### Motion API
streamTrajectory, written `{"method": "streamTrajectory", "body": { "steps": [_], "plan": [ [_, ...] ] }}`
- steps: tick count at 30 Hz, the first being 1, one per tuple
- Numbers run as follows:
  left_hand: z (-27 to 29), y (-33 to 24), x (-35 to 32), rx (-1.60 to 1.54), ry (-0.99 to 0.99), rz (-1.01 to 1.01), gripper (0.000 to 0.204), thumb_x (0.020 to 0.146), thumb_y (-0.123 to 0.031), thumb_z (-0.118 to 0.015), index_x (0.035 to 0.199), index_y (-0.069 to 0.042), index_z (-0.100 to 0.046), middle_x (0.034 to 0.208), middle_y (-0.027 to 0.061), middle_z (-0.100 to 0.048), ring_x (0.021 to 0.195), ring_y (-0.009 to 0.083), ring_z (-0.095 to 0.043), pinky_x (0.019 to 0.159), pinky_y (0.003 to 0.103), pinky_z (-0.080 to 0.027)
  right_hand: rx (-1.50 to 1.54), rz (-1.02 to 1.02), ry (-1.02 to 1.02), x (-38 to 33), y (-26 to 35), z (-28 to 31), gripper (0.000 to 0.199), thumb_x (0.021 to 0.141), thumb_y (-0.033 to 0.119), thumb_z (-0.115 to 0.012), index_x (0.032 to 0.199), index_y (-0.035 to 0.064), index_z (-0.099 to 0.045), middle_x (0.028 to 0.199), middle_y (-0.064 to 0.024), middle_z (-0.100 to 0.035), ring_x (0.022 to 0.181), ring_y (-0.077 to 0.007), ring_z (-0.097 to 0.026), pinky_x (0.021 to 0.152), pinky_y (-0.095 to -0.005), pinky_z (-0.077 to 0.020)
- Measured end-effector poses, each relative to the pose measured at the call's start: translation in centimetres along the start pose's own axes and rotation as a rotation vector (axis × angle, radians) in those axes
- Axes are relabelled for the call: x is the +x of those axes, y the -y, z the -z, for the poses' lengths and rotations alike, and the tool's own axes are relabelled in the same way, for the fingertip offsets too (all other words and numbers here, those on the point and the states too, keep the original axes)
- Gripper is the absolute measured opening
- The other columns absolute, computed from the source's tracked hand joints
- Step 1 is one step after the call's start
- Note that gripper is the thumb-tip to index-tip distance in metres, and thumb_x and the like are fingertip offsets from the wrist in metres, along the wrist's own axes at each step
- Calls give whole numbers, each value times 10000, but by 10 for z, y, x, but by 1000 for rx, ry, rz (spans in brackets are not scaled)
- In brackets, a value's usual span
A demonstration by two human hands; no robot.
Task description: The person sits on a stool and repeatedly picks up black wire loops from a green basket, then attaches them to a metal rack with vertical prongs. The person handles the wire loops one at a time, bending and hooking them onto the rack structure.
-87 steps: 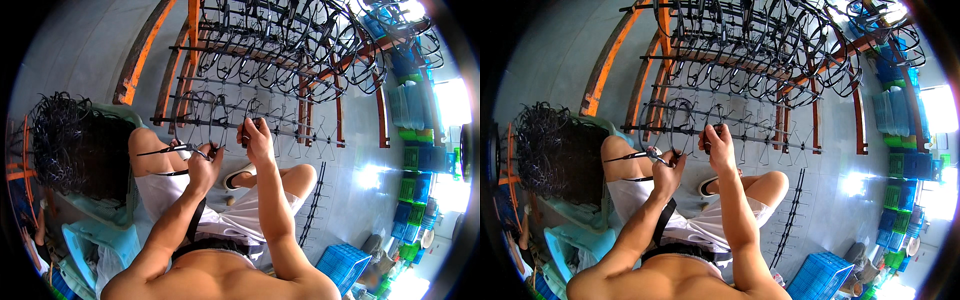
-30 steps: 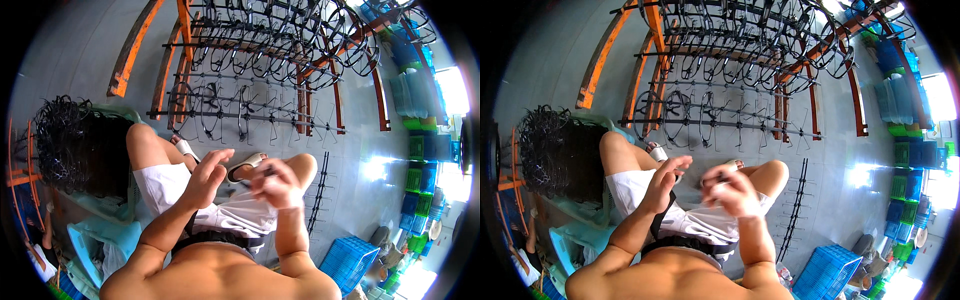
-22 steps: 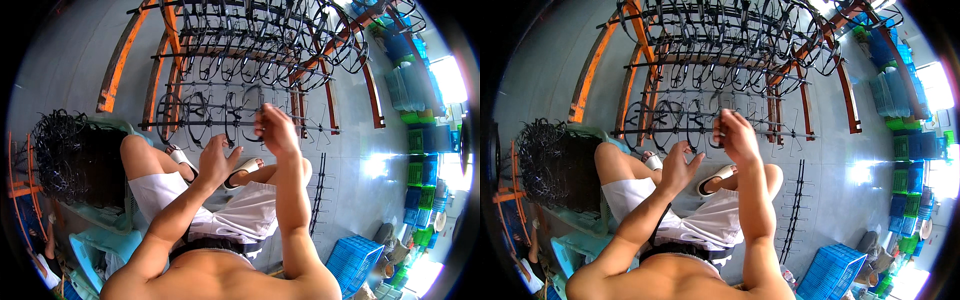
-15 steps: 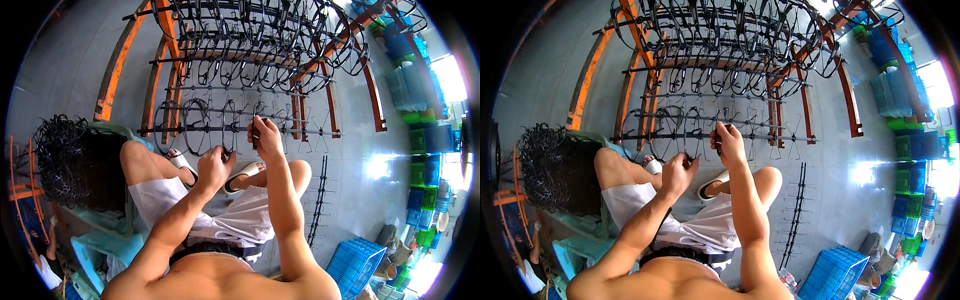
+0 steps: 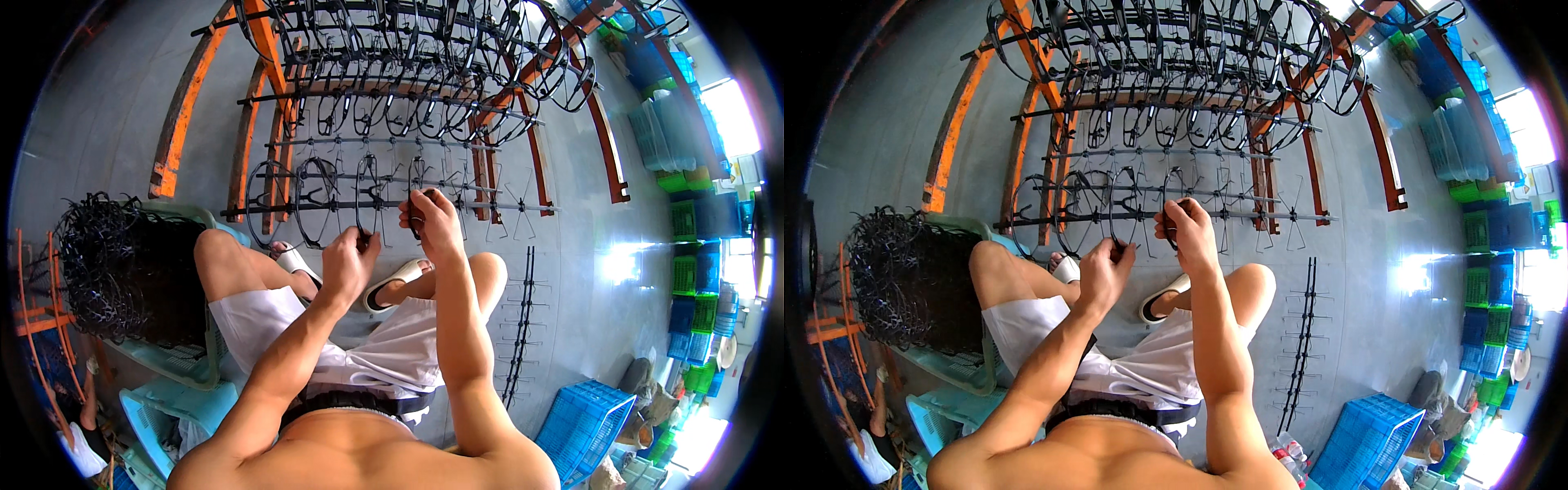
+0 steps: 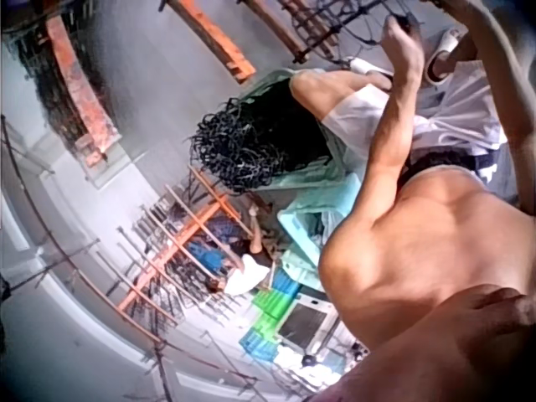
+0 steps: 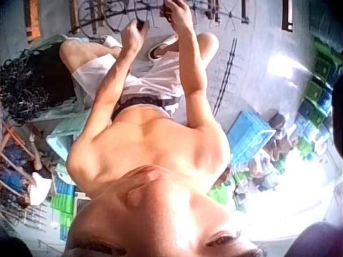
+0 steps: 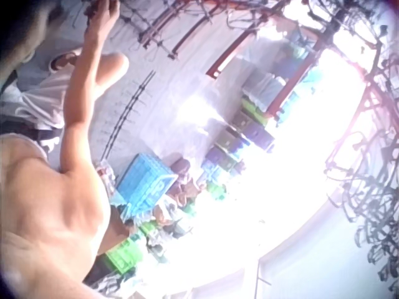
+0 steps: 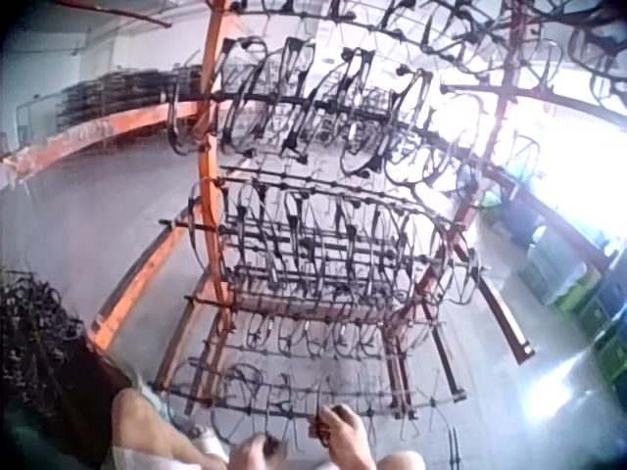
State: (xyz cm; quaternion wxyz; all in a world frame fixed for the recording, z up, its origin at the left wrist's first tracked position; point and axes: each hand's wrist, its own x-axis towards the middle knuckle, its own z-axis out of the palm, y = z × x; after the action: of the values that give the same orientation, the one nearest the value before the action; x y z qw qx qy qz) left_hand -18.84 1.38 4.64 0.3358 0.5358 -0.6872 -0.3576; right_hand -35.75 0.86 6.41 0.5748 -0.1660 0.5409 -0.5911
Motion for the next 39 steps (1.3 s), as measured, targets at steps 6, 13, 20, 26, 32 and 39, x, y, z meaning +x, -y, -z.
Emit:
{"method": "streamTrajectory", "body": {
  "steps": [6, 13, 20, 26, 32, 39],
  "plan": [
    [-3, 4, 3, -36, -33, -26, 234, 813, -181, -668, 753, 33, -595, 626, 135, -617, 522, 240, -591, 522, 320, -455, 37, -139, -20, -16, 12, 3, 159, 882, 115, -546, 898, -41, -518, 886, -140, -603, 770, -233, -625, 742, -339, -552],
    [-7, 6, -1, -45, -15, 7, 235, 805, -192, -681, 767, 27, -603, 627, 123, -623, 535, 217, -604, 527, 305, -460, 57, -113, -36, -17, 17, 6, 162, 896, 123, -545, 905, -36, -515, 873, -133, -604, 768, -235, -626, 719, -332, -548],
    [2, 14, -5, -107, 90, 83, 230, 830, -218, -653, 822, 9, -618, 706, 144, -648, 635, 272, -645, 581, 337, -486, -100, 18, 21, -5, 12, -5, 234, 912, 182, -563, 913, -52, -561, 857, -102, -616, 758, -188, -618, 728, -315, -538],
    [122, 34, -32, -267, -67, -20, 257, 853, -212, -645, 996, -7, -586, 694, 120, -635, 607, 270, -633, 546, 349, -491, -813, 576, -288, -34, 13, 13, 314, 924, 202, -569, 1158, -2, -525, 853, -61, -605, 688, -104, -545, 612, -238, -459],
    [255, 264, -38, 708, -390, 650, 379, 800, -268, -648, 1067, -40, -506, 1041, 209, -605, 998, 354, -579, 810, 457, -468, -742, 448, 97, -104, -33, -66, 208, 910, 35, -506, 1106, -31, -525, 910, -71, -598, 731, -118, -545, 678, -230, -449],
    [205, 354, -2, -212, -887, 843, 221, 838, -145, -548, 1004, -46, -440, 853, 188, -640, 805, 399, -617, 727, 471, -470, -830, 73, 531, -113, -102, -156, 194, 900, 31, -550, 1071, -59, -534, 876, -87, -615, 751, -114, -570, 688, -228, -469]
  ]
}}
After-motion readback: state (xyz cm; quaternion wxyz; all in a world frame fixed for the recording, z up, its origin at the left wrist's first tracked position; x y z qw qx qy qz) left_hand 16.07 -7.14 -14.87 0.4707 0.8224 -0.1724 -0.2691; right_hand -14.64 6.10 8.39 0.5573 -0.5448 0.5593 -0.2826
